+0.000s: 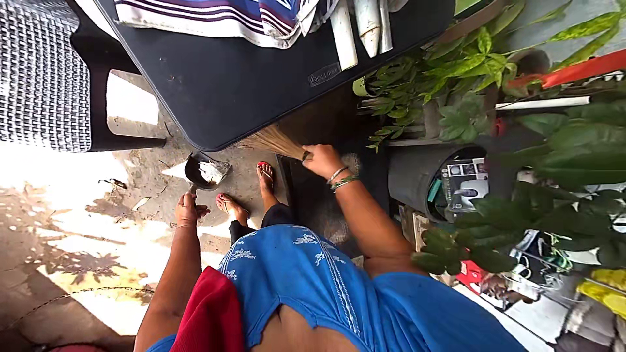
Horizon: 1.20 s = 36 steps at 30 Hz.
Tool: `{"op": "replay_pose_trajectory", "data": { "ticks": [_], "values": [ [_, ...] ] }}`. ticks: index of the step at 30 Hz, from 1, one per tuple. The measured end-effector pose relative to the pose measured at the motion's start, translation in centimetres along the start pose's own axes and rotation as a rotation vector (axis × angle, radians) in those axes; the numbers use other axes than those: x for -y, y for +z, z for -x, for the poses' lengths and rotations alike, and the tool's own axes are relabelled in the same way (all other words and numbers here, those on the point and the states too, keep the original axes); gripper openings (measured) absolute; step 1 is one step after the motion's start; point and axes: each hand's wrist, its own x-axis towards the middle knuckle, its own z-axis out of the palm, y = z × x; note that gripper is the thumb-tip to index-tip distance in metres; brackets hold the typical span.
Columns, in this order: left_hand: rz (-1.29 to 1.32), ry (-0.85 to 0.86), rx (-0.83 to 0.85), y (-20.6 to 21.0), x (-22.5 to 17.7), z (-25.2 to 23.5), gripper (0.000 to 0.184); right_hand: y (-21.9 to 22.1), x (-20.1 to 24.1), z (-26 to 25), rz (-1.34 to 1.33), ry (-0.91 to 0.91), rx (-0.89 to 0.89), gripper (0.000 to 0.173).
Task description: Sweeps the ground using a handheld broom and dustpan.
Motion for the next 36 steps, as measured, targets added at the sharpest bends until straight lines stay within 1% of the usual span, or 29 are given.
{"op": "replay_pose_trajectory", "data": {
  "ticks": [2,5,7,9,11,13,14,16,18,19,20,22,25,27,28,30,32,34,35,36],
  "values": [
    [0.002,-0.006,0.008,-0.3,0.1,0.0,0.050,-2.8,-3.2,0.2,-0.021,0.035,-0.081,0.047],
    [0.026,-0.004,0.004,-1.0,0.5,-0.1,0.049,-5.9,-7.0,-0.1,-0.034,0.196,-0.172,0.050],
    [0.046,-0.004,-0.003,-1.3,0.5,-0.2,0.050,-6.5,-9.0,-1.7,-0.032,0.328,-0.238,0.050],
    [0.058,-0.009,-0.010,-1.5,0.8,-0.4,0.051,-6.0,-9.5,-3.9,-0.012,0.435,-0.270,0.048],
    [0.055,-0.007,-0.007,-1.6,1.0,-0.6,0.052,-4.2,-8.0,-6.2,-0.009,0.499,-0.248,0.048],
    [0.035,-0.006,-0.011,-1.3,0.8,-0.6,0.053,-1.2,-4.4,-8.1,-0.024,0.477,-0.190,0.047],
    [0.022,-0.008,-0.009,-1.2,0.7,-0.6,0.053,0.6,-2.2,-8.6,-0.024,0.425,-0.143,0.045],
    [0.000,-0.014,-0.007,-0.9,0.6,-0.5,0.053,4.1,2.5,-8.0,0.039,0.282,-0.014,0.040],
    [-0.014,-0.014,-0.001,-0.9,0.6,-0.5,0.054,6.1,6.4,-6.1,0.148,0.147,0.111,0.035],
    [-0.016,-0.010,0.006,-1.0,0.5,-0.5,0.055,6.2,7.5,-5.2,0.195,0.092,0.152,0.034],
    [-0.015,-0.005,0.021,-1.2,0.3,-0.5,0.057,5.8,8.0,-4.3,0.227,0.055,0.169,0.032],
    [-0.019,-0.005,0.035,-1.6,0.4,-0.7,0.058,3.6,7.0,-3.0,0.240,0.022,0.121,0.032],
    [-0.074,0.006,0.036,-1.9,0.5,-0.8,0.059,-1.0,4.1,-1.9,0.213,0.081,-0.047,0.036],
    [-0.111,0.024,0.043,-1.8,0.8,-1.2,0.061,-2.0,2.8,-2.6,0.191,0.131,-0.141,0.040],
    [-0.138,0.040,0.047,-1.7,1.1,-1.6,0.063,-1.4,2.9,-3.2,0.175,0.162,-0.164,0.042],
    [-0.222,0.082,0.065,-1.3,1.5,-2.4,0.067,1.9,4.7,-4.6,0.176,0.200,-0.139,0.040],
    [-0.309,0.108,0.088,-0.7,0.9,-2.2,0.068,7.0,7.6,-4.8,0.208,0.203,-0.041,0.040],
    [-0.374,0.139,0.092,-0.1,0.1,-1.7,0.070,11.9,10.3,-3.2,0.219,0.121,0.096,0.039],
    [-0.403,0.150,0.092,0.1,-0.2,-1.6,0.072,13.3,11.3,-1.8,0.224,0.057,0.151,0.038],
    [-0.434,0.159,0.092,0.2,-0.5,-1.5,0.073,13.9,12.0,-0.2,0.205,-0.009,0.170,0.037]
  ]
}}
